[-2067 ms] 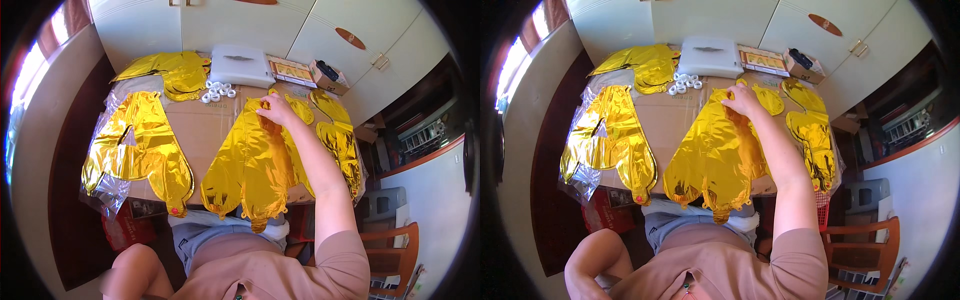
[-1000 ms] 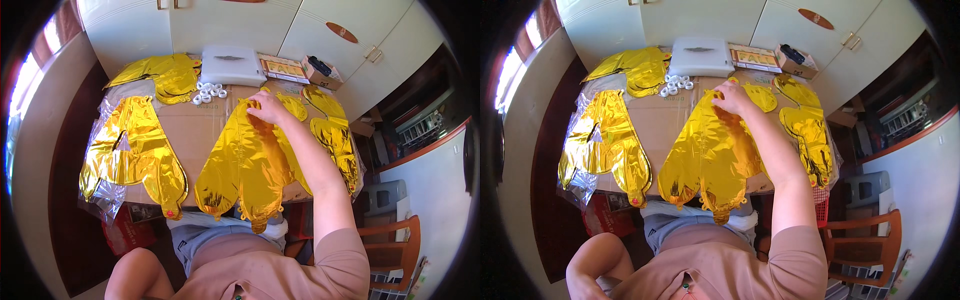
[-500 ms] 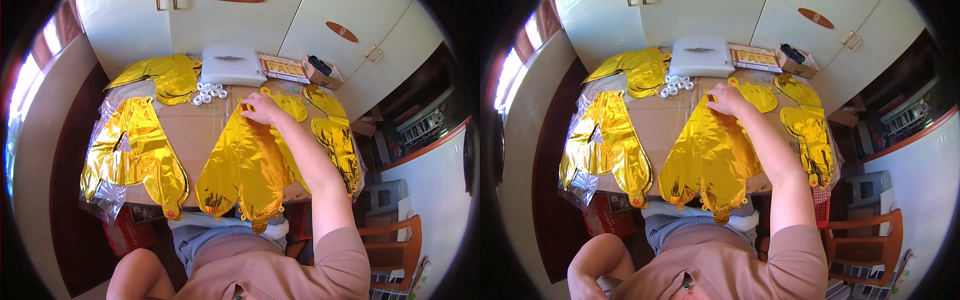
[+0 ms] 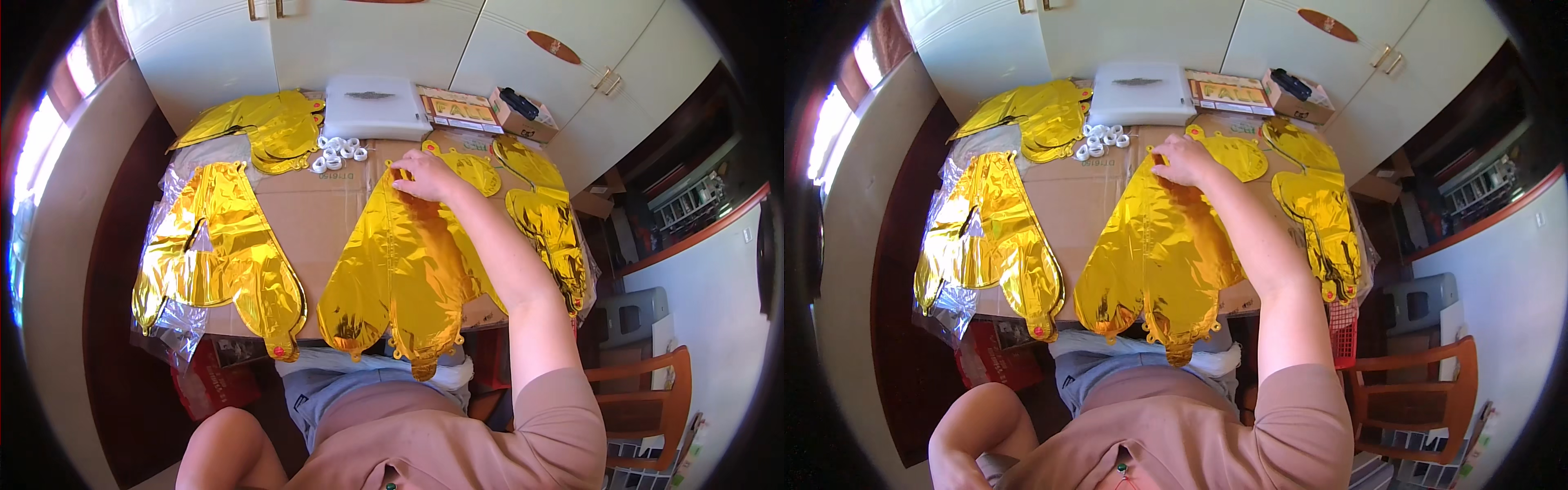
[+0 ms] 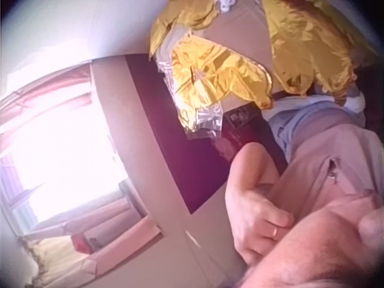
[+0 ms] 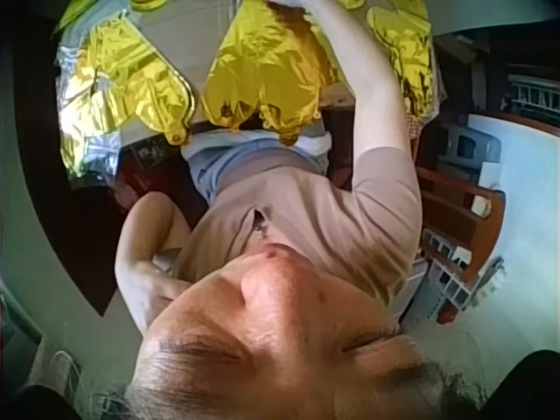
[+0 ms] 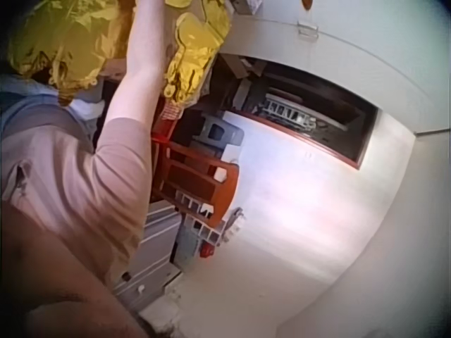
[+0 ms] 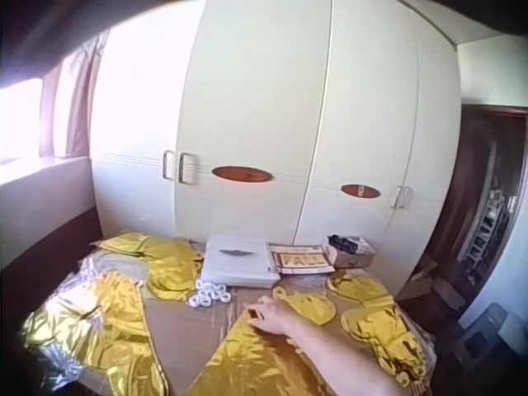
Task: Folding gold foil star-shaped balloons and placing them into clear plastic sleeves with paper inserts.
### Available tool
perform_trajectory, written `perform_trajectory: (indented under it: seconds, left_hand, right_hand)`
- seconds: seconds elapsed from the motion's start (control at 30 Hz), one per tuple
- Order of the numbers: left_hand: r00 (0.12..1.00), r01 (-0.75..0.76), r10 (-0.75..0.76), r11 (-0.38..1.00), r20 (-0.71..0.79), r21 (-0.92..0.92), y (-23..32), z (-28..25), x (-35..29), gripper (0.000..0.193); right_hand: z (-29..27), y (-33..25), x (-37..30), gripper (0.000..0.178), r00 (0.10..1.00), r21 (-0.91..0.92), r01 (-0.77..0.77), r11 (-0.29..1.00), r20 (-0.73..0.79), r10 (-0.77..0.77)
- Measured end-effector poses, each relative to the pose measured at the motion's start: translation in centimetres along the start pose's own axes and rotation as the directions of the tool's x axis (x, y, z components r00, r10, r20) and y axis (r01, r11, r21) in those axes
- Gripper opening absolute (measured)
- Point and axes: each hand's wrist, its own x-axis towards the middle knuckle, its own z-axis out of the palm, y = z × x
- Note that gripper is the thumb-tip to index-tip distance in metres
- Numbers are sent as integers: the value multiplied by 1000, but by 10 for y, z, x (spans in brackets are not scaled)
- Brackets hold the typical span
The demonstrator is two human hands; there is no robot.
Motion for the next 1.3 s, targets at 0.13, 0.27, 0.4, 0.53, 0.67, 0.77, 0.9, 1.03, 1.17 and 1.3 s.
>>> perform_trajectory:
  seconds: [0.13, 0.27, 0.4, 0.53, 0.67, 0.77, 0.9, 1.03, 1.17, 1.3]
  left_hand:
    - [996, -36, 37, 999, 80, -12, -3, -5, 2, 47]
    - [971, -117, 123, 992, 207, -40, -5, -13, 6, 45]
    - [945, -198, 200, 980, 260, -34, -4, -11, 6, 40]
    - [1000, 23, -23, 999, -3, 24, 11, 4, 0, 34]
    - [969, 224, -225, 974, -97, -26, 23, 5, -19, 31]
    - [981, 174, -173, 985, -90, 4, 19, 8, -21, 26]
    - [982, 165, -163, 986, -90, 15, 19, 11, -18, 20]
    - [972, 208, -204, 978, -117, 21, 22, 17, -16, 15]
    - [947, 287, -286, 958, -148, -11, 22, 12, -32, 13]
    - [990, 110, -109, 994, 86, -3, 20, 11, -23, 22]
  right_hand:
    - [-2, -2, -1, 44, 1000, -4, -9, 1000, 4, 9]
    - [-2, 0, -1, 45, 1000, -9, -11, 1000, 9, 11]
    - [-5, -9, 3, 46, 1000, 16, 5, 1000, 3, -5]
    - [-5, 2, -1, 45, 998, 42, 14, 999, -59, -12]
    - [-19, 2, -18, 41, 981, 59, 62, 996, -185, -51]
    - [-32, -15, -39, 33, 954, 65, 161, 985, -267, -138]
    - [-46, -41, -90, 23, 922, 92, 223, 970, -344, -179]
    - [-57, -78, -159, 16, 955, 300, 97, 949, -297, -4]
    - [-43, -117, -243, 11, 994, 805, -81, 587, 111, -15]
    - [-17, -131, -294, 24, 775, 810, -358, 465, 535, -336]
